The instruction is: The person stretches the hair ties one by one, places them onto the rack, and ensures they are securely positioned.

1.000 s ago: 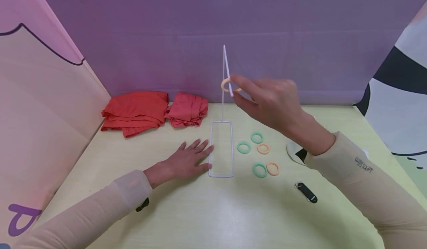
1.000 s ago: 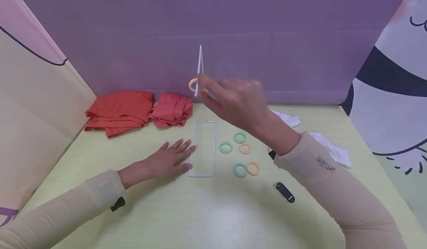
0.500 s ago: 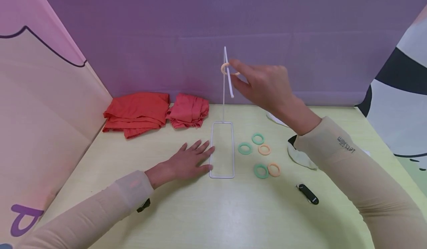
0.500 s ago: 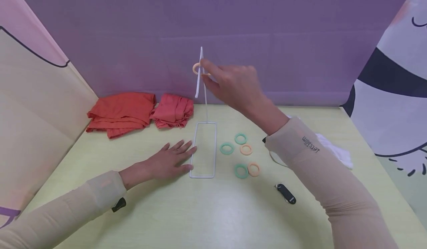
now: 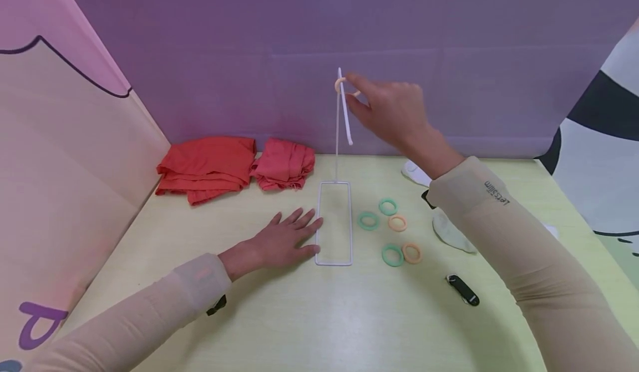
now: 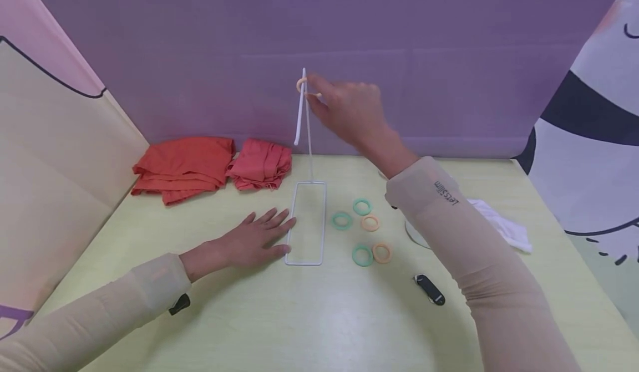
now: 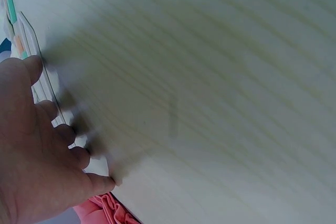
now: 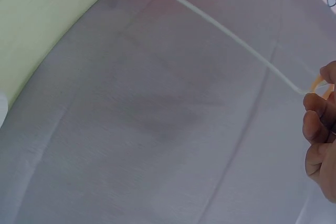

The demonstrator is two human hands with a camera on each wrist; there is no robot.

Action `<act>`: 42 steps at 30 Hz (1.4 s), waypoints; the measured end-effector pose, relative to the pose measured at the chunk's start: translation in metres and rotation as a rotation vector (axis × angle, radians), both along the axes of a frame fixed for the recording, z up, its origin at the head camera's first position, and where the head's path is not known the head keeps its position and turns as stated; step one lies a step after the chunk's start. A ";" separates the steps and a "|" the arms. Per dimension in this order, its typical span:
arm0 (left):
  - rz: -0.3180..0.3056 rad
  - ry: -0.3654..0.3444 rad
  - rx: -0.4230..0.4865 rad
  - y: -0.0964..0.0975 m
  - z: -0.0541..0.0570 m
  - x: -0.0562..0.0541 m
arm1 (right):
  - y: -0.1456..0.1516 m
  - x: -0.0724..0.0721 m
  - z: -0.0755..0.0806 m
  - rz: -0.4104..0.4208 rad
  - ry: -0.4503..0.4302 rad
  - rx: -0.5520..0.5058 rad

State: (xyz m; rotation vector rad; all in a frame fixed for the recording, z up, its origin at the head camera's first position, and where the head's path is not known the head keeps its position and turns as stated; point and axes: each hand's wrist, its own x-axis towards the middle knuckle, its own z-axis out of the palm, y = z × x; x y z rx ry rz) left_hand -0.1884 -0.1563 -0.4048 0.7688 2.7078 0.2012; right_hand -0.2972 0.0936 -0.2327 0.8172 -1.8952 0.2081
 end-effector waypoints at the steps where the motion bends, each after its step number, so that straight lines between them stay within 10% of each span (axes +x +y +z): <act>1: 0.000 -0.002 -0.001 0.000 0.001 0.000 | 0.000 -0.002 0.000 -0.006 -0.006 -0.004; 20: -0.001 0.007 0.006 0.001 0.002 0.003 | -0.005 -0.012 -0.001 -0.049 -0.077 -0.023; 31: -0.005 0.013 -0.003 0.001 0.002 0.003 | 0.007 0.006 0.002 -0.103 -0.113 0.000; 42: -0.006 0.002 -0.024 0.003 0.001 0.002 | 0.065 0.062 -0.025 -0.149 -0.642 0.135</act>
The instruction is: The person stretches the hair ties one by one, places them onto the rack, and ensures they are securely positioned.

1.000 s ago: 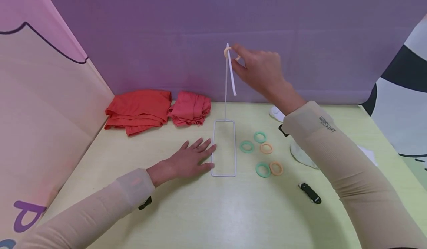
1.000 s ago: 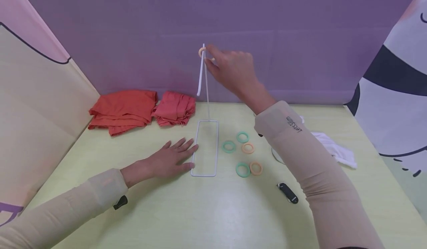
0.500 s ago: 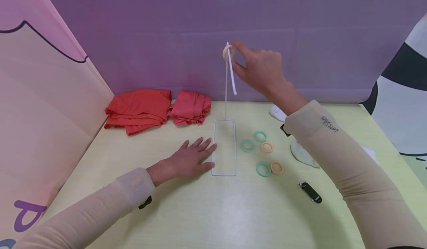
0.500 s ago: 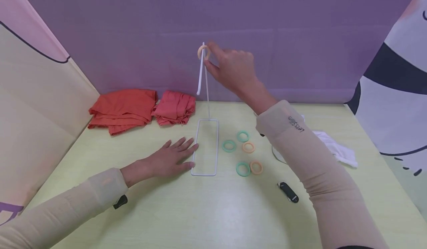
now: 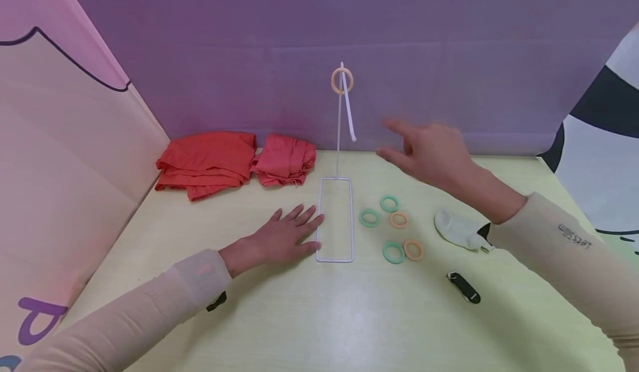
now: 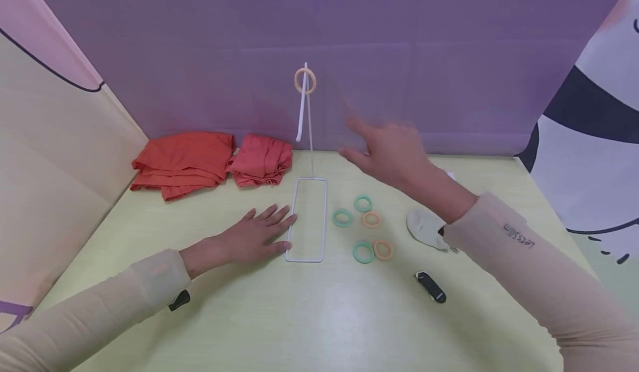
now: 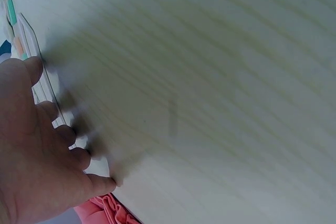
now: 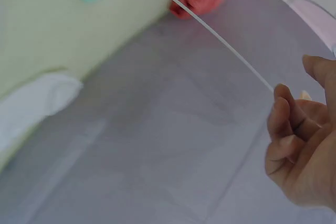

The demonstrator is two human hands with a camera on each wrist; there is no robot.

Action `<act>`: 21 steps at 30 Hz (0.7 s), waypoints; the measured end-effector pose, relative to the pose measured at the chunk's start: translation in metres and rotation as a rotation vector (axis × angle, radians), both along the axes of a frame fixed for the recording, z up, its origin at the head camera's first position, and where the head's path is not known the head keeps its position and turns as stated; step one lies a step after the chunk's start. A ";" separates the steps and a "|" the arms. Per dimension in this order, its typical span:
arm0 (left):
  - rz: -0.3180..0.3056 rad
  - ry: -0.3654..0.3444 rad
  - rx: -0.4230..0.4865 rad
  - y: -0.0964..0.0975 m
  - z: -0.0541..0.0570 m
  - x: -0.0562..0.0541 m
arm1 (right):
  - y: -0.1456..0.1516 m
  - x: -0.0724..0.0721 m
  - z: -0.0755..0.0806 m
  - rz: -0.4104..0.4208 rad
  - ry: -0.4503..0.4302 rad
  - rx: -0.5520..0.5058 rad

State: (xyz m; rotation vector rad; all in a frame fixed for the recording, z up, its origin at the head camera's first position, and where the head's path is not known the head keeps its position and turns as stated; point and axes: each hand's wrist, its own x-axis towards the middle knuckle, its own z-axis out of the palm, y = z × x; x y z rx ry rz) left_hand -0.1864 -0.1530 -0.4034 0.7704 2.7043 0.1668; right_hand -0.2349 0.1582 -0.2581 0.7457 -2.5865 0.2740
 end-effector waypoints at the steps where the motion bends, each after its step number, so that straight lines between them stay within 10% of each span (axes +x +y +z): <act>1: 0.001 -0.001 0.004 0.000 0.001 0.000 | 0.005 0.005 -0.005 -0.005 -0.044 0.023; 21: 0.004 -0.014 -0.002 0.003 0.004 0.000 | 0.047 0.033 -0.112 -0.130 -0.623 0.219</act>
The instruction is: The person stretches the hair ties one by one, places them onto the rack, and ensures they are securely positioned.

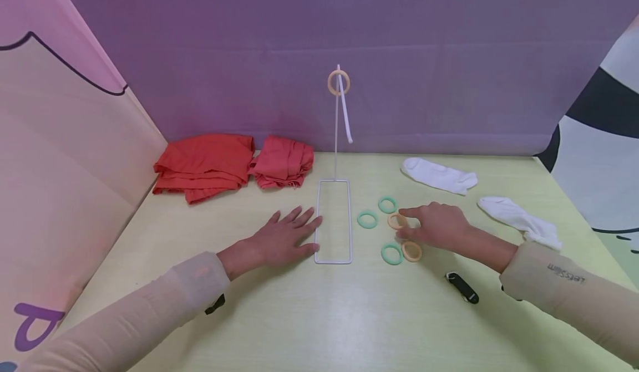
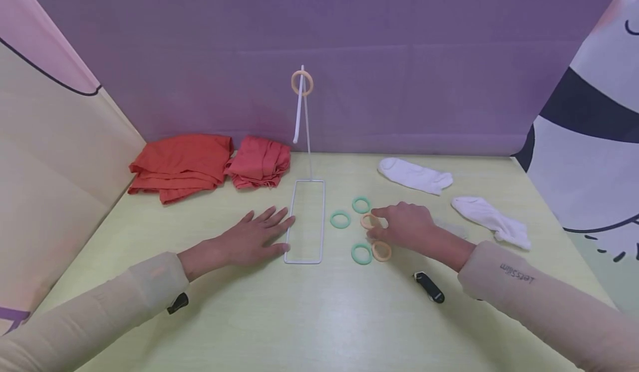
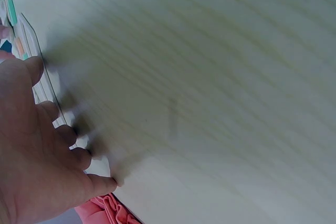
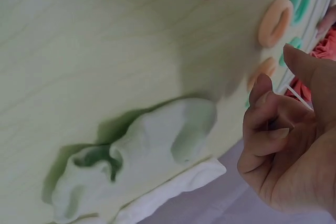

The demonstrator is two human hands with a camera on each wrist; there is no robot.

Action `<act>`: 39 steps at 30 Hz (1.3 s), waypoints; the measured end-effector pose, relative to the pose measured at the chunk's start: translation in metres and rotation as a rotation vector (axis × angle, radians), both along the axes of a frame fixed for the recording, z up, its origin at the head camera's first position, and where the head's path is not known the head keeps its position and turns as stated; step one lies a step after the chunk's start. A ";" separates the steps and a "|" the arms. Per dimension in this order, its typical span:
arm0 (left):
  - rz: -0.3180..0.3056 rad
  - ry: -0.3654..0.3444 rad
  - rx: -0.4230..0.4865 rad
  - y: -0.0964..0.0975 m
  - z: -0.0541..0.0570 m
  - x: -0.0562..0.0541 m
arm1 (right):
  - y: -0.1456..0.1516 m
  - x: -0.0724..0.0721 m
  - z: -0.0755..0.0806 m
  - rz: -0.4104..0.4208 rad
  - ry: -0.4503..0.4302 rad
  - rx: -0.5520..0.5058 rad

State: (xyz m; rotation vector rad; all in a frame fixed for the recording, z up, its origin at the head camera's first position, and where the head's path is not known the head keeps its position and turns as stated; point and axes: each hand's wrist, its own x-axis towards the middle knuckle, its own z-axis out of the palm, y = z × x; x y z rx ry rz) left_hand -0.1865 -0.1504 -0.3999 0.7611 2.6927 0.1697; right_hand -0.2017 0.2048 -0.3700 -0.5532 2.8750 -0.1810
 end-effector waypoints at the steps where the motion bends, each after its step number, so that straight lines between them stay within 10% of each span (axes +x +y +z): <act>1: 0.000 0.001 -0.002 0.000 0.000 0.000 | 0.000 -0.001 -0.002 -0.008 -0.007 -0.004; 17: 0.003 -0.002 -0.015 0.001 0.001 0.000 | -0.003 -0.010 -0.015 -0.064 -0.030 -0.028; 39: -0.008 0.003 -0.011 0.000 0.000 0.000 | -0.010 -0.008 -0.022 0.061 0.116 -0.092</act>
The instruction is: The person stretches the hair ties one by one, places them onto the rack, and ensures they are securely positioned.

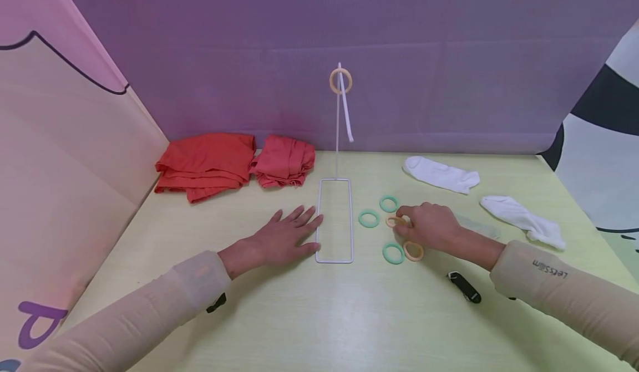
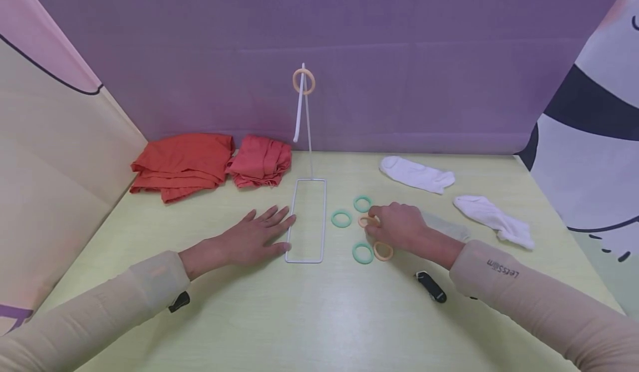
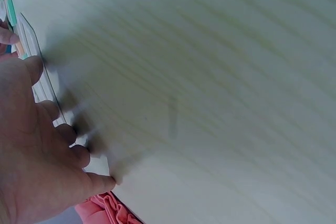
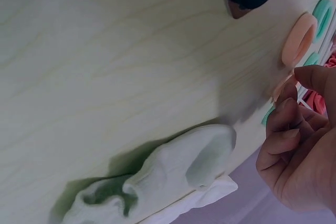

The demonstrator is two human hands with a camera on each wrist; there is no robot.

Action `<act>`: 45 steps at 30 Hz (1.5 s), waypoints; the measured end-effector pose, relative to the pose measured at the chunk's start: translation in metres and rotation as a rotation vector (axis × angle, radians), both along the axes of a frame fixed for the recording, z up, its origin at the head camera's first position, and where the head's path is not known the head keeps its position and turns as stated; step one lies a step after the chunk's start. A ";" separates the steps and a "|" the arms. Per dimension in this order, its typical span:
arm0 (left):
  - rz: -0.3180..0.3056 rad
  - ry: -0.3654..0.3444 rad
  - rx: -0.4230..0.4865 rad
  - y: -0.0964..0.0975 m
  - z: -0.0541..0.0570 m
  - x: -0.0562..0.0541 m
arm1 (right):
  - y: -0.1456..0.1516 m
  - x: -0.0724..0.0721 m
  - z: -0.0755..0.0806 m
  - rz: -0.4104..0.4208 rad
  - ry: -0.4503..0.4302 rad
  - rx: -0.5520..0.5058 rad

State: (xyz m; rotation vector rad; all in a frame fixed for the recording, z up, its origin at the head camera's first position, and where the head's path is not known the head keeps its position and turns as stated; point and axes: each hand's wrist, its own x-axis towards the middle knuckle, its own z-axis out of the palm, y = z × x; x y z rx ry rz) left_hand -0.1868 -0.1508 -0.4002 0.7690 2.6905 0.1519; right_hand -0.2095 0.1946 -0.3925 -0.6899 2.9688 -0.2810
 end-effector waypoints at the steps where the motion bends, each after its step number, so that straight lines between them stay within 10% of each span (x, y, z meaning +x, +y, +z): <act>1: 0.000 -0.001 -0.002 0.000 0.000 0.000 | 0.000 0.000 0.000 0.003 0.005 -0.002; 16: 0.003 -0.001 -0.023 -0.001 0.001 -0.001 | -0.002 0.018 0.019 0.046 0.136 -0.060; 37: 0.005 -0.001 -0.012 -0.001 0.003 0.001 | -0.038 0.052 0.137 0.324 0.957 -0.387; 45: -0.003 -0.007 -0.012 0.000 0.002 0.001 | -0.057 0.061 0.160 0.365 1.037 -0.444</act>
